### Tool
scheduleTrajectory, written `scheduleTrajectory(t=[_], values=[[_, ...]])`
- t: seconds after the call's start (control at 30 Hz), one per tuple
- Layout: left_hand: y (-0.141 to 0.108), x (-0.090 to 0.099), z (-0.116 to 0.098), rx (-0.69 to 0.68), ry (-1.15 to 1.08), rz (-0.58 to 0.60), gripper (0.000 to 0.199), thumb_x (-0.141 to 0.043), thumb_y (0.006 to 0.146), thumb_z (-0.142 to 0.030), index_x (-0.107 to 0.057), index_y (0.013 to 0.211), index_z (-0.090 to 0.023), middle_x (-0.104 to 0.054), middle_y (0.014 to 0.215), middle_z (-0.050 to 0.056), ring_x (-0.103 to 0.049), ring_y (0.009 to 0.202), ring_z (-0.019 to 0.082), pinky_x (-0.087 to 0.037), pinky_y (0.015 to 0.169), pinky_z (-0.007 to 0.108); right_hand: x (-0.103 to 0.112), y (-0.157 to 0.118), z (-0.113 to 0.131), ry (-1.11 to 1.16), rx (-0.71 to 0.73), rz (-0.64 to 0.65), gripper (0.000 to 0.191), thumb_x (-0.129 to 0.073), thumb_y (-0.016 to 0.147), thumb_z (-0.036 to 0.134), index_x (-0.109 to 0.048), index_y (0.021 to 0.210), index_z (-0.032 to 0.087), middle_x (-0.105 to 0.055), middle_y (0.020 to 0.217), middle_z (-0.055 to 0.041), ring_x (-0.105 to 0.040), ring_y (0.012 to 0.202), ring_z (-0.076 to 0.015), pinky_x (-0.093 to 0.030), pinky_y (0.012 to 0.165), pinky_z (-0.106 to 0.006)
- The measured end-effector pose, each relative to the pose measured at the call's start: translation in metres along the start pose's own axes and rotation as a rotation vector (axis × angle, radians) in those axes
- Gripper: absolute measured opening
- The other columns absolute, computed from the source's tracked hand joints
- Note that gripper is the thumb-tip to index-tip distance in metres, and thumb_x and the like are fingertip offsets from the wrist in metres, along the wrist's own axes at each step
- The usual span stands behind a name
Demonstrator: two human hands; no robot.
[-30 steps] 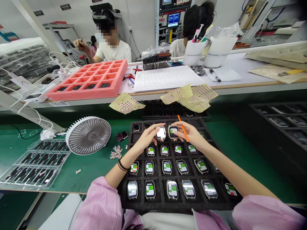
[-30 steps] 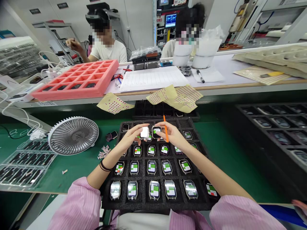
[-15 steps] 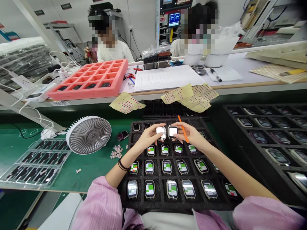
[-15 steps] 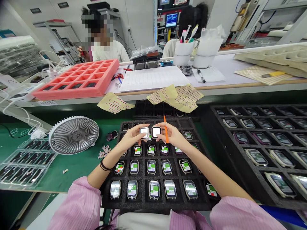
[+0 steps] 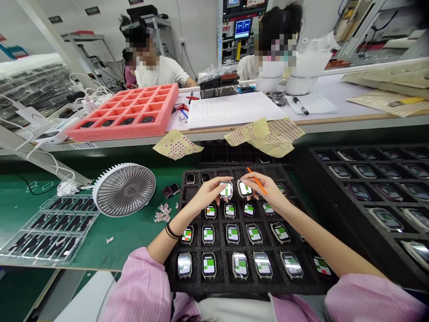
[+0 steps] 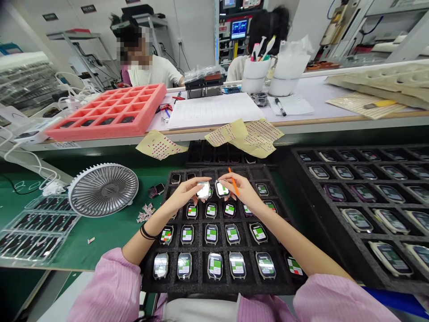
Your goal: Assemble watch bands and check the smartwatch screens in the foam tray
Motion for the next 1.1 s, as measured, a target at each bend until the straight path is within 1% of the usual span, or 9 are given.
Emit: scheduleTrajectory(t=[0.13,0.23,0.37,0.47,0.57,0.7,0.83,0.93,1.1], values=[[0.001,-0.001,0.003,-0.013,-0.027,0.065,0.06,-0.065,0.08,-0.029,-0.046,0.137,-0.018,-0.063,0.1,0.008,-0.062,0.084,0.016,-0.046,0.049,0.016,0.0,0.0,0.0,-0.004,-0.003,0.028,0.034,-0.077,0.067,0.041,-0.062,0.09,0.02,-0.061,0.068,0.0022,-0.054,0.044,-0.0094,-0.036,0.037,-0.022],[0.001,-0.001,0.005,-0.001,-0.046,0.089,0.067,-0.067,0.079,-0.028,-0.041,0.14,-0.018,-0.063,0.1,0.009,-0.062,0.089,0.018,-0.048,0.052,0.018,-0.002,0.0,0.002,0.004,0.007,0.066,0.041,-0.081,0.062,0.037,-0.06,0.093,0.021,-0.063,0.076,0.001,-0.057,0.051,-0.0106,-0.042,0.039,-0.023],[0.001,0.002,0.004,0.039,-0.049,0.054,0.056,-0.061,0.084,-0.032,-0.048,0.136,-0.018,-0.064,0.098,0.008,-0.064,0.08,0.016,-0.047,0.049,0.017,-0.003,0.001,0.003,0.015,0.007,0.073,0.049,-0.085,0.056,0.033,-0.058,0.095,0.021,-0.063,0.081,-0.0007,-0.061,0.058,-0.0127,-0.042,0.039,-0.021],[0.001,0.003,0.003,0.068,-0.031,0.021,0.043,-0.052,0.089,-0.035,-0.056,0.128,-0.017,-0.065,0.088,0.007,-0.064,0.069,0.013,-0.042,0.044,0.015,-0.001,0.002,0.0,-0.01,-0.021,0.019,0.044,-0.082,0.06,0.039,-0.06,0.092,0.02,-0.063,0.079,-0.0005,-0.057,0.05,-0.0104,-0.036,0.036,-0.021],[0.001,0.002,0.004,0.072,-0.007,0.023,0.04,-0.048,0.092,-0.037,-0.06,0.124,-0.016,-0.064,0.076,0.005,-0.062,0.062,0.011,-0.039,0.041,0.014,0.0,0.003,-0.003,-0.018,-0.048,-0.016,0.04,-0.078,0.064,0.046,-0.061,0.088,0.02,-0.061,0.07,0.001,-0.053,0.042,-0.0089,-0.032,0.035,-0.022],[0.001,-0.001,0.006,0.058,-0.033,0.073,0.043,-0.052,0.089,-0.033,-0.055,0.129,-0.018,-0.064,0.089,0.006,-0.064,0.073,0.013,-0.045,0.045,0.015,0.0,0.003,-0.005,-0.017,-0.047,-0.039,0.039,-0.078,0.064,0.046,-0.06,0.087,0.02,-0.059,0.066,0.0025,-0.05,0.041,-0.0086,-0.033,0.036,-0.023],[0.0,-0.004,0.008,0.048,-0.048,0.11,0.057,-0.06,0.083,-0.026,-0.044,0.137,-0.018,-0.061,0.097,0.007,-0.064,0.088,0.017,-0.049,0.053,0.018,0.0,0.003,-0.004,-0.026,-0.018,0.003,0.043,-0.083,0.059,0.038,-0.059,0.091,0.02,-0.061,0.073,0.0023,-0.051,0.044,-0.0076,-0.036,0.038,-0.022],[0.002,-0.003,0.011,0.046,-0.035,0.083,0.063,-0.066,0.079,-0.025,-0.044,0.137,-0.017,-0.062,0.095,0.007,-0.063,0.086,0.017,-0.044,0.049,0.016,-0.002,0.003,-0.005,-0.021,-0.006,0.068,0.049,-0.084,0.058,0.034,-0.058,0.097,0.02,-0.062,0.079,0.0002,-0.059,0.053,-0.011,-0.035,0.036,-0.018],[0.002,-0.001,0.007,0.072,-0.001,0.017,0.058,-0.07,0.076,-0.032,-0.052,0.129,-0.016,-0.062,0.082,0.003,-0.057,0.066,0.011,-0.032,0.043,0.015,-0.006,0.001,-0.004,-0.013,0.037,0.168,0.048,-0.079,0.066,0.038,-0.058,0.105,0.021,-0.064,0.092,-0.0041,-0.064,0.063,-0.0135,-0.042,0.04,-0.02]])
Point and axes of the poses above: each hand's wrist, its own y-axis towards the middle knuckle, its own x-axis out of the back of the hand, z = x × y, the point moved 4 cm from there along y, towards the middle knuckle
